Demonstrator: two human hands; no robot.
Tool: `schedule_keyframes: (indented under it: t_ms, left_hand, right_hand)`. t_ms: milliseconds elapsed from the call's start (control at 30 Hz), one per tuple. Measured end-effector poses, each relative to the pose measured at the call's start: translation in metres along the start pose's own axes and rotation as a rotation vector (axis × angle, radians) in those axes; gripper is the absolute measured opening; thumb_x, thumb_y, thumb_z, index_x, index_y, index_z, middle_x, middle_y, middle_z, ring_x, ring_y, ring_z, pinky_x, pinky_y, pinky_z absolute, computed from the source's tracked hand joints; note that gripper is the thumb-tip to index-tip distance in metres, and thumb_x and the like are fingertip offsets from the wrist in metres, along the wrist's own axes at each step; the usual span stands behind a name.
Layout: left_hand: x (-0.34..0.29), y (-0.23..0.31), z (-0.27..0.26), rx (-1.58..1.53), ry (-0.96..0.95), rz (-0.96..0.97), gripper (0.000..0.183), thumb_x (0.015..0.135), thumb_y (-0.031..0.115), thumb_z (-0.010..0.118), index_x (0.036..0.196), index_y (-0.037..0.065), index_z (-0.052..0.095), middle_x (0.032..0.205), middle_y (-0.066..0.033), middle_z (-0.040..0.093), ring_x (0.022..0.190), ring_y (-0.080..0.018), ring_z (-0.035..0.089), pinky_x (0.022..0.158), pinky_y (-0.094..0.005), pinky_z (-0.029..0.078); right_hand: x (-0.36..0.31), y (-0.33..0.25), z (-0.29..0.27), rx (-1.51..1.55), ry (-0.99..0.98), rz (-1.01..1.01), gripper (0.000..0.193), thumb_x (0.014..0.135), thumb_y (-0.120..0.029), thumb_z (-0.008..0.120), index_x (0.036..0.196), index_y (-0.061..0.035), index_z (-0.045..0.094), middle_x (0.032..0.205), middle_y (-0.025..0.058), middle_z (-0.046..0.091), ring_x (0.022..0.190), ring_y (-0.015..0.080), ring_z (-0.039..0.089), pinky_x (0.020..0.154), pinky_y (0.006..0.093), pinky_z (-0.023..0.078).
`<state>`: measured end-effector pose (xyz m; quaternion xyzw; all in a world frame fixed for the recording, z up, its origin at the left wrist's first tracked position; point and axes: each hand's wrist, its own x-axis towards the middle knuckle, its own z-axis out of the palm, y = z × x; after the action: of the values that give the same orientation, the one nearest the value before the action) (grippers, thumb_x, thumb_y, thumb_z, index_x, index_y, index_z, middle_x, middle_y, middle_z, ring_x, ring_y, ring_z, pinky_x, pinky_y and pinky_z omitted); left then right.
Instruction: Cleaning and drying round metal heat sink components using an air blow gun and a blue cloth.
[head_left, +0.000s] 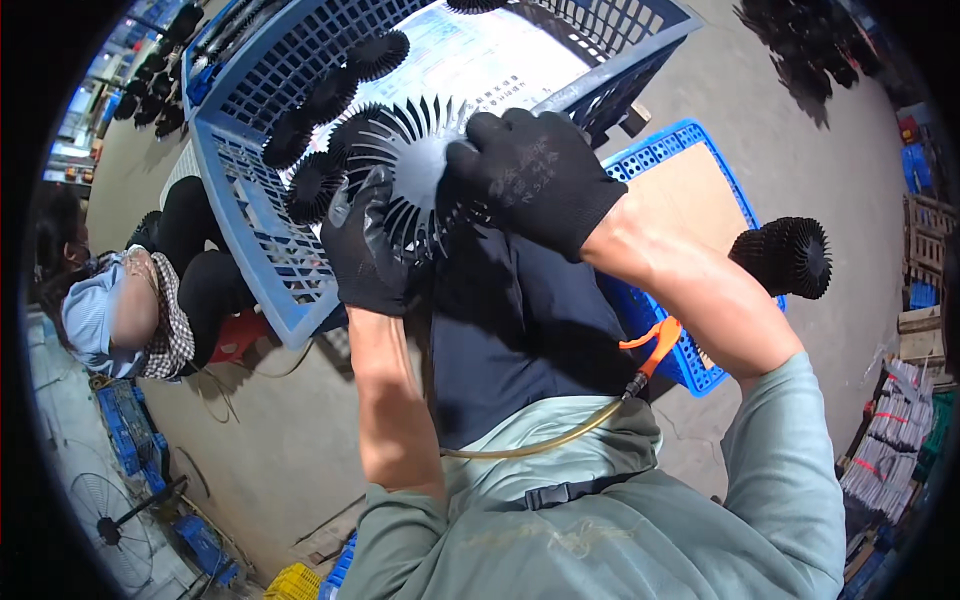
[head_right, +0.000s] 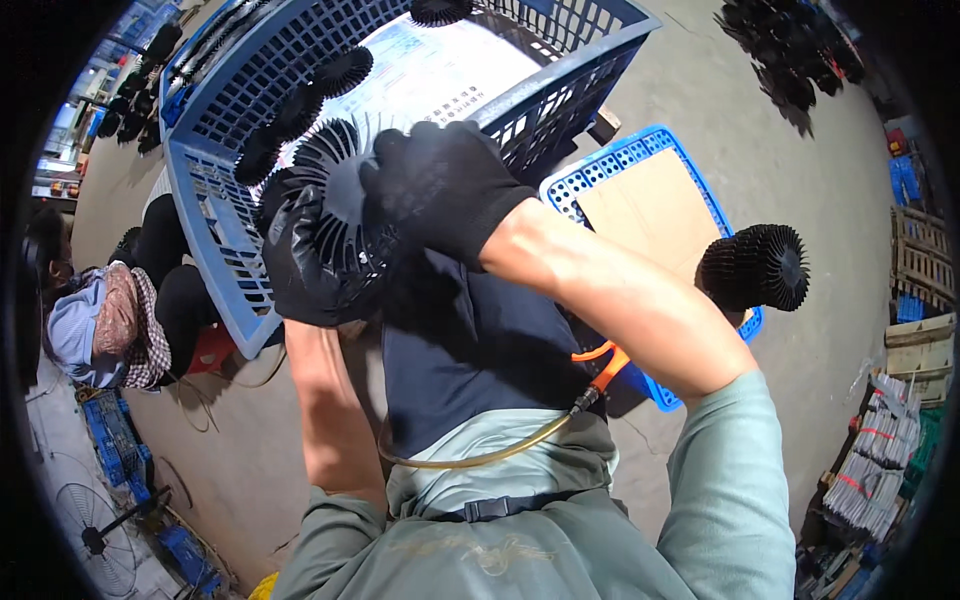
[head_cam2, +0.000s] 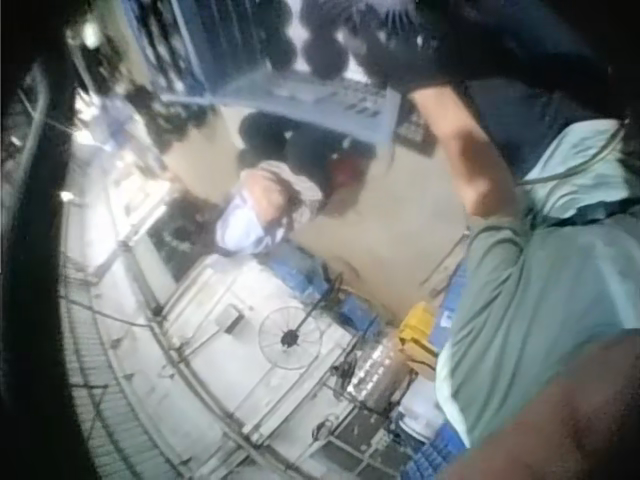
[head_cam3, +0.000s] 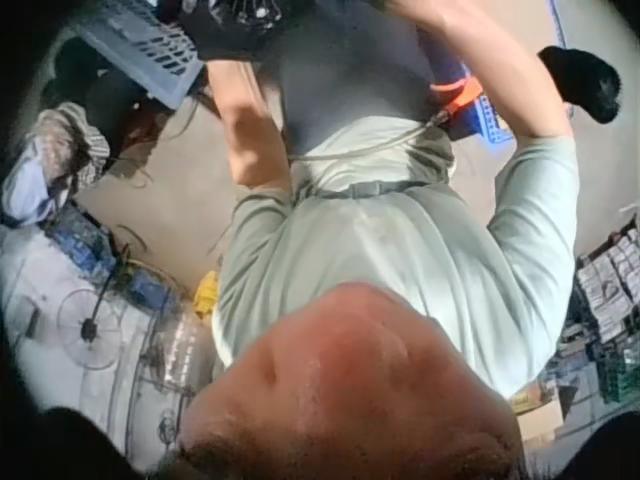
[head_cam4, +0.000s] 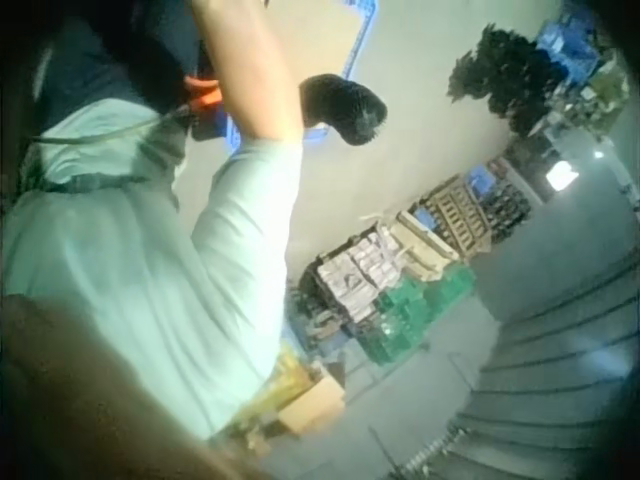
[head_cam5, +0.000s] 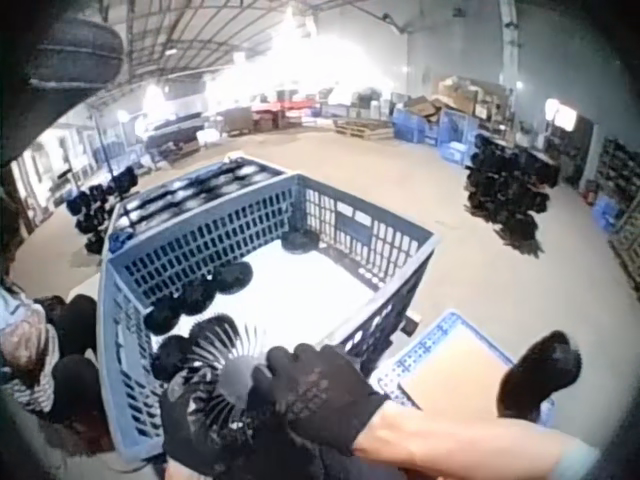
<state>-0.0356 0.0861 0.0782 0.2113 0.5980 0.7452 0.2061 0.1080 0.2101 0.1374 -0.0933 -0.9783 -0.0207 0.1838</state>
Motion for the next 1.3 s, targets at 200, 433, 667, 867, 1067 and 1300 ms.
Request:
schedule_keyframes:
  t_ms: [200, 433, 667, 867, 1067, 1300]
  left_hand:
    - [0.003, -0.011, -0.014, 0.214, -0.128, 0.294, 0.02, 0.086, 0.006, 0.054, 0.096, -0.008, 0.064, 0.094, -0.0123, 0.068, 0.091, -0.0194, 0.065, 0.081, -0.03, 0.051]
    - [0.005, -0.017, -0.015, 0.148, -0.101, 0.128, 0.022, 0.085, 0.003, 0.049, 0.099, -0.004, 0.065, 0.094, -0.0127, 0.067, 0.089, -0.0205, 0.064, 0.075, -0.0313, 0.05]
    - [0.013, -0.021, -0.017, 0.37, -0.17, 0.377, 0.027, 0.086, 0.003, 0.045, 0.103, 0.001, 0.067, 0.093, -0.0156, 0.067, 0.086, -0.0243, 0.065, 0.074, -0.0312, 0.05]
    - [0.011, -0.019, -0.017, 0.35, -0.179, 0.382, 0.03, 0.084, 0.001, 0.046, 0.106, 0.001, 0.066, 0.095, -0.0165, 0.066, 0.086, -0.0271, 0.065, 0.075, -0.0336, 0.05]
    - [0.015, -0.022, -0.016, 0.309, -0.122, 0.275, 0.029, 0.084, 0.002, 0.047, 0.107, -0.001, 0.065, 0.096, -0.0158, 0.066, 0.087, -0.0267, 0.064, 0.076, -0.0336, 0.05]
    - [-0.006, -0.002, -0.027, 0.335, -0.268, 0.112, 0.025, 0.084, 0.003, 0.048, 0.101, -0.004, 0.064, 0.094, -0.0148, 0.065, 0.085, -0.0267, 0.063, 0.076, -0.0335, 0.05]
  right_hand:
    - [-0.009, 0.024, 0.015, -0.023, 0.063, -0.059, 0.018, 0.077, -0.015, 0.062, 0.094, -0.0094, 0.063, 0.085, 0.012, 0.061, 0.075, 0.0312, 0.065, 0.06, 0.0407, 0.052]
    - [-0.011, 0.021, 0.0, 0.058, 0.041, 0.031, 0.025, 0.074, -0.014, 0.066, 0.099, -0.0098, 0.061, 0.088, 0.0122, 0.061, 0.075, 0.0299, 0.065, 0.064, 0.0397, 0.052]
    - [-0.015, 0.04, -0.001, -0.053, -0.158, 0.057, 0.025, 0.073, -0.014, 0.067, 0.096, -0.0097, 0.06, 0.085, 0.0117, 0.058, 0.079, 0.0297, 0.064, 0.064, 0.0402, 0.052]
    - [-0.003, 0.013, 0.002, 0.026, 0.023, 0.017, 0.02, 0.074, -0.014, 0.067, 0.092, -0.0099, 0.061, 0.086, 0.0112, 0.06, 0.082, 0.03, 0.064, 0.065, 0.0403, 0.052]
    - [-0.045, 0.066, 0.016, -0.157, -0.137, 0.084, 0.026, 0.076, -0.013, 0.067, 0.102, -0.0124, 0.063, 0.087, 0.0111, 0.061, 0.081, 0.029, 0.064, 0.067, 0.0367, 0.053]
    - [-0.08, 0.014, -0.028, 1.308, 0.166, 0.812, 0.027, 0.088, -0.008, 0.059, 0.115, -0.0058, 0.06, 0.094, 0.0123, 0.063, 0.086, 0.0201, 0.064, 0.078, 0.0293, 0.052]
